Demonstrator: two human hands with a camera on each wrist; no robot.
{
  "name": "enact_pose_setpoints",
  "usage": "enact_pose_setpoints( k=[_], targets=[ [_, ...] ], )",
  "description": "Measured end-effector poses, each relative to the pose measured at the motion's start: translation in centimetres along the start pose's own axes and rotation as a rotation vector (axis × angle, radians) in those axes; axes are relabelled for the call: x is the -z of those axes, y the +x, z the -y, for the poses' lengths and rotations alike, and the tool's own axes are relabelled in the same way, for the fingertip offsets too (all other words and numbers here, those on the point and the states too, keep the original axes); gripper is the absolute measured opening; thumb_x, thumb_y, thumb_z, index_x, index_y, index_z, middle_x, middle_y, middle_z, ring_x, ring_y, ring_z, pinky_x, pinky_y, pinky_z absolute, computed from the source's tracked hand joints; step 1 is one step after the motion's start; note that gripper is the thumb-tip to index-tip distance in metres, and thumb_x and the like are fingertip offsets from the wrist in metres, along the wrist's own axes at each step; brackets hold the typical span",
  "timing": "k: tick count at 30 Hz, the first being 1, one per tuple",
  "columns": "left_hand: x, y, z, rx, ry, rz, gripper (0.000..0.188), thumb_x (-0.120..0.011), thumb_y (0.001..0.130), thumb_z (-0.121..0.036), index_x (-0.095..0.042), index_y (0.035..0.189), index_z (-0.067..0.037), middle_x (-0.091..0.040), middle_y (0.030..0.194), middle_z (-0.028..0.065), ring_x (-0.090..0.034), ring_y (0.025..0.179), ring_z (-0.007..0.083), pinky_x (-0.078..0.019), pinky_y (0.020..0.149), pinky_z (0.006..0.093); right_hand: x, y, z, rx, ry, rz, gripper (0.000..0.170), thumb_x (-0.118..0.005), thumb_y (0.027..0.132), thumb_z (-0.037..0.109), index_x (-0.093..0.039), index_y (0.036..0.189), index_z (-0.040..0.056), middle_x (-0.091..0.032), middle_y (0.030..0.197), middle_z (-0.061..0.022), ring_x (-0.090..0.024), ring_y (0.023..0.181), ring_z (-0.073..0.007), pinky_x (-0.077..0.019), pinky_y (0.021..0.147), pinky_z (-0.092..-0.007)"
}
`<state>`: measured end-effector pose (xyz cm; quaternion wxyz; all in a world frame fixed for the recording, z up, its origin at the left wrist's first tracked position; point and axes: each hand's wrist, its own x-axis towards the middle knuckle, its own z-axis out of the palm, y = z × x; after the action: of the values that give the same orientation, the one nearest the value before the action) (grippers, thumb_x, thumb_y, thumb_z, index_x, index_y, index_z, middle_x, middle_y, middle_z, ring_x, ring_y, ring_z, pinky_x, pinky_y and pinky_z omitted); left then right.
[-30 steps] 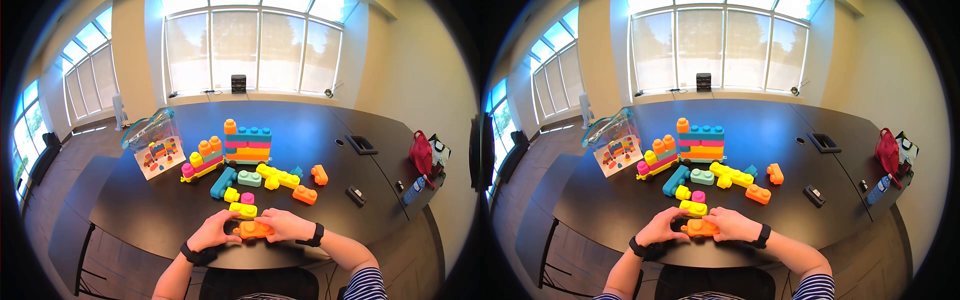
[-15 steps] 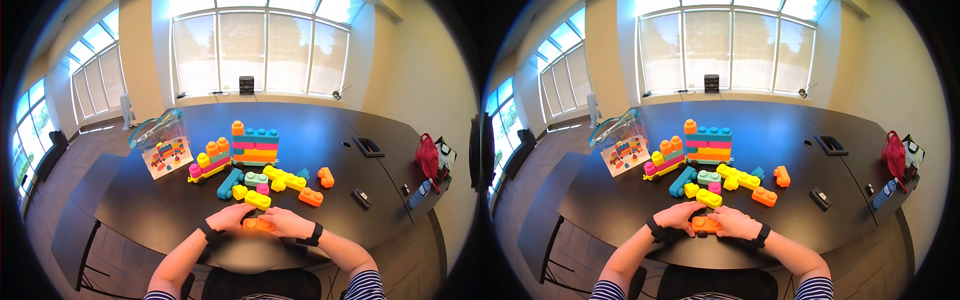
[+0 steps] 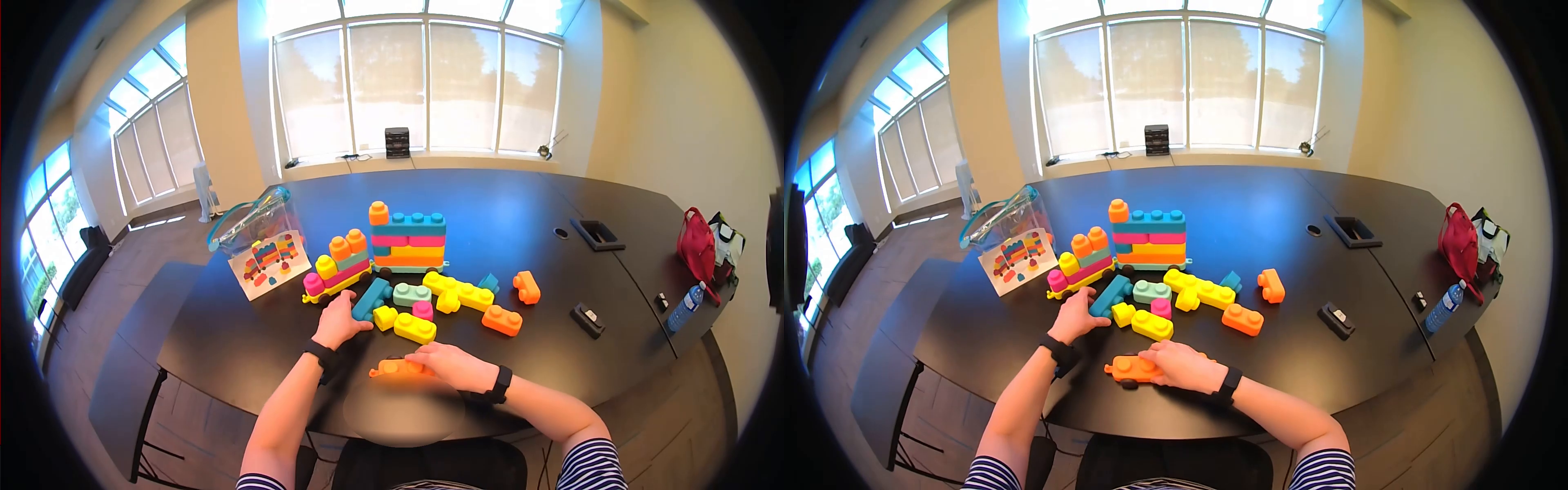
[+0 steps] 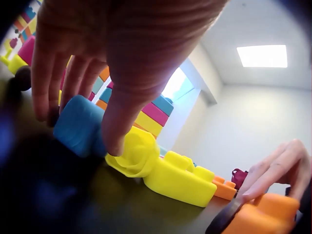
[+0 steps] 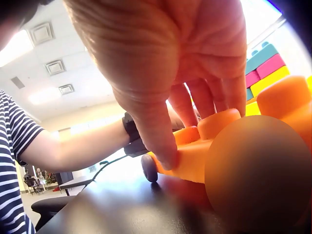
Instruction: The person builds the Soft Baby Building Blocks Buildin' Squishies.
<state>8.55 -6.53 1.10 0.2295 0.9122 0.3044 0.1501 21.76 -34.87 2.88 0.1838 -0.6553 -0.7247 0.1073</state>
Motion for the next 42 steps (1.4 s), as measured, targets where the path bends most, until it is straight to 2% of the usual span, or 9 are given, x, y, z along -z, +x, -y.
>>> enact_pose_setpoints(
  k=[6, 9, 10, 14, 19, 21, 27, 32, 42],
  targets=[
    [1.0, 0.0, 0.8, 0.078, -0.118, -0.017, 0.068, -0.093, 0.067, -0.034, -0.073, 0.125, -0.005, -0.077, 0.117, 0.0187, -0.073, 0.112, 0.0341, -0.0564, 0.101, 0.0423, 1.8, -0.4, 0.4, -0.056, 0.033, -0.026, 0.061, -0.082, 0.092, 0.03, -0.06, 0.143, 0.003, -0.067, 0.134, -0.0192, -0.062, 0.126, -0.0374, -0.0525, 0.106, -0.0449],
    [2.6, -1.0, 1.5, 0.058, -0.177, -0.145, 0.068, -0.087, 0.07, -0.037, -0.072, 0.127, -0.003, -0.077, 0.117, 0.02, -0.074, 0.11, 0.0357, -0.0568, 0.101, 0.0429, 3.5, -0.9, 0.4, -0.03, -0.001, -0.241, 0.062, -0.083, 0.091, 0.027, -0.06, 0.144, 0.0042, -0.063, 0.142, -0.0196, -0.061, 0.131, -0.0386, -0.052, 0.108, -0.045],
    [3.3, -1.8, 1.3, 0.008, -0.216, -0.192, 0.061, -0.083, 0.076, -0.032, -0.071, 0.128, 0.0, -0.078, 0.113, 0.0159, -0.076, 0.102, 0.0291, -0.0585, 0.095, 0.0388, 3.8, -0.9, 0.1, -0.021, 0.012, -0.31, 0.067, -0.085, 0.089, 0.021, -0.057, 0.148, 0.0059, -0.058, 0.148, -0.0186, -0.059, 0.134, -0.0392, -0.0516, 0.11, -0.0446],
    [6.3, -5.5, -1.3, -0.083, -0.745, 0.164, 0.046, -0.07, 0.091, -0.018, -0.069, 0.132, 0.003, -0.073, 0.109, 0.0031, -0.066, 0.093, 0.0113, -0.0557, 0.083, 0.0278, 5.4, -0.7, 1.5, -0.011, 0.078, -0.414, 0.079, -0.086, 0.086, 0.012, -0.049, 0.156, 0.0101, -0.055, 0.152, -0.0175, -0.055, 0.139, -0.039, -0.0515, 0.112, -0.0439],
    [5.2, -8.1, -3.5, -0.083, -0.856, 0.547, 0.042, -0.06, 0.099, -0.018, -0.07, 0.135, 0.002, -0.074, 0.111, 0.0058, -0.067, 0.094, 0.0138, -0.0554, 0.087, 0.0291, 4.7, -1.0, 2.3, 0.032, 0.132, -0.418, 0.075, -0.085, 0.086, 0.011, -0.053, 0.153, 0.0095, -0.059, 0.145, -0.0181, -0.06, 0.133, -0.0385, -0.0536, 0.109, -0.0433],
    [4.1, -8.6, -3.9, -0.095, -0.904, 0.591, 0.042, -0.064, 0.102, -0.023, -0.07, 0.136, 0.0, -0.071, 0.116, 0.0058, -0.067, 0.099, 0.0152, -0.0556, 0.089, 0.0301, 3.9, -1.6, 1.4, 0.002, 0.154, -0.366, 0.061, -0.085, 0.088, 0.011, -0.061, 0.143, 0.0069, -0.066, 0.13, -0.0164, -0.068, 0.117, -0.0358, -0.0579, 0.1, -0.0415],
    [3.2, -10.0, -5.0, -0.426, -0.586, 0.39, 0.055, -0.085, 0.091, -0.021, -0.067, 0.14, -0.006, -0.063, 0.123, 0.008, -0.068, 0.113, 0.0224, -0.0568, 0.1, 0.0369, 3.1, -3.6, 0.5, -0.079, 0.231, -0.3, 0.05, -0.085, 0.089, 0.014, -0.067, 0.135, 0.0059, -0.069, 0.114, -0.0134, -0.072, 0.094, -0.0297, -0.0599, 0.082, -0.0369],
    [2.1, -10.9, -5.6, -0.402, -0.571, 0.304, 0.065, -0.087, 0.084, -0.007, -0.064, 0.144, -0.011, -0.067, 0.128, 0.0105, -0.07, 0.111, 0.0236, -0.0584, 0.1, 0.0373, 2.0, -3.8, 0.6, -0.083, 0.223, -0.338, 0.05, -0.086, 0.088, 0.016, -0.068, 0.134, 0.0069, -0.069, 0.107, -0.0132, -0.07, 0.083, -0.0253, -0.0588, 0.076, -0.035],
    [2.1, -12.5, -6.3, -0.441, -0.408, 0.209, 0.079, -0.086, 0.08, -0.001, -0.061, 0.151, -0.022, -0.069, 0.133, 0.0098, -0.066, 0.085, 0.0253, -0.0585, 0.082, 0.0375, 1.1, -4.0, 0.7, -0.09, 0.147, -0.297, 0.058, -0.082, 0.092, 0.021, -0.062, 0.145, 0.0072, -0.069, 0.127, -0.0173, -0.072, 0.102, -0.0365, -0.0593, 0.088, -0.0413]
  ],
)
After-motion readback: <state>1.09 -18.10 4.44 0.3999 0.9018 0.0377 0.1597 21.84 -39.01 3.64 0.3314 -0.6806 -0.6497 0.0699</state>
